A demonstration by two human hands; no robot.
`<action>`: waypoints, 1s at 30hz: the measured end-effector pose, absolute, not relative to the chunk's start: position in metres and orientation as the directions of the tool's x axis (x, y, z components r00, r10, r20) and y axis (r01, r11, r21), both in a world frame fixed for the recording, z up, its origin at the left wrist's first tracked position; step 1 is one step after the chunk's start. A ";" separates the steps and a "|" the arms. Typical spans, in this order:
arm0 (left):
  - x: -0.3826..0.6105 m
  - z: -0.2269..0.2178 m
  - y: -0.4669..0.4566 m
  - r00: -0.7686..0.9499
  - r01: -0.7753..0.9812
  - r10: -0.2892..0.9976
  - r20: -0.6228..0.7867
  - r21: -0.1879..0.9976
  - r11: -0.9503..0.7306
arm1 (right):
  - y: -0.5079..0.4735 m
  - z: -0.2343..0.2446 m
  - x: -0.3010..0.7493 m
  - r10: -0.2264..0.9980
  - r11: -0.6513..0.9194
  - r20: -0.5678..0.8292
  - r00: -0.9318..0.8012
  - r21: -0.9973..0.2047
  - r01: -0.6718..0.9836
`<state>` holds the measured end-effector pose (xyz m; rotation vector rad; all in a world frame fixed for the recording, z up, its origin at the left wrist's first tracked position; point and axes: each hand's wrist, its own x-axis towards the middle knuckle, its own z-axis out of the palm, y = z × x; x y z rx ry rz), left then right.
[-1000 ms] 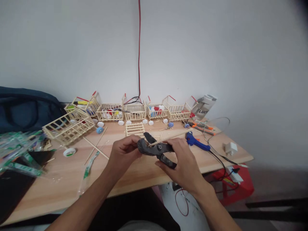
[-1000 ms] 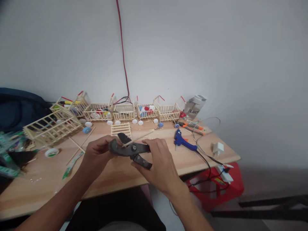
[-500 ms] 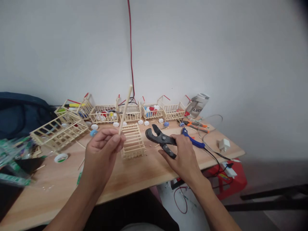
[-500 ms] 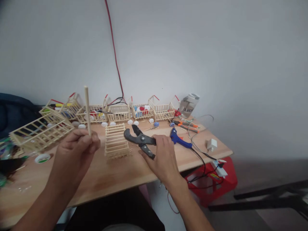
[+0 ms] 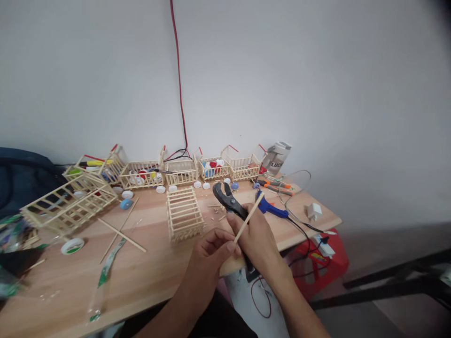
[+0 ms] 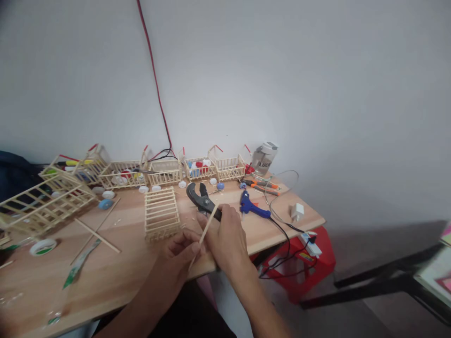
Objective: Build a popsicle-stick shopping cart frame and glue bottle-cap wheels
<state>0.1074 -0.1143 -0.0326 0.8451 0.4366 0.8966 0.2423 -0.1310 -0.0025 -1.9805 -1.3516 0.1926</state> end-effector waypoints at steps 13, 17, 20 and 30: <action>0.100 -0.038 -0.113 0.303 -0.464 0.951 -0.052 0.864 0.195 | -0.132 0.008 0.260 0.816 -0.222 0.249 0.521 -0.698 0.681; 0.102 -0.034 -0.109 0.216 -0.462 0.975 -0.055 0.874 0.152 | -0.139 0.015 0.263 0.971 -0.016 0.066 0.229 -0.940 0.340; 0.101 -0.028 -0.107 0.181 -0.486 0.981 -0.068 0.861 0.150 | -0.147 0.015 0.266 0.996 -0.062 -0.061 0.069 -0.998 0.019; 0.097 -0.021 -0.109 0.169 -0.462 0.985 -0.021 0.881 0.098 | -0.158 -0.020 0.227 1.000 -0.014 -0.004 -0.019 -0.824 -0.567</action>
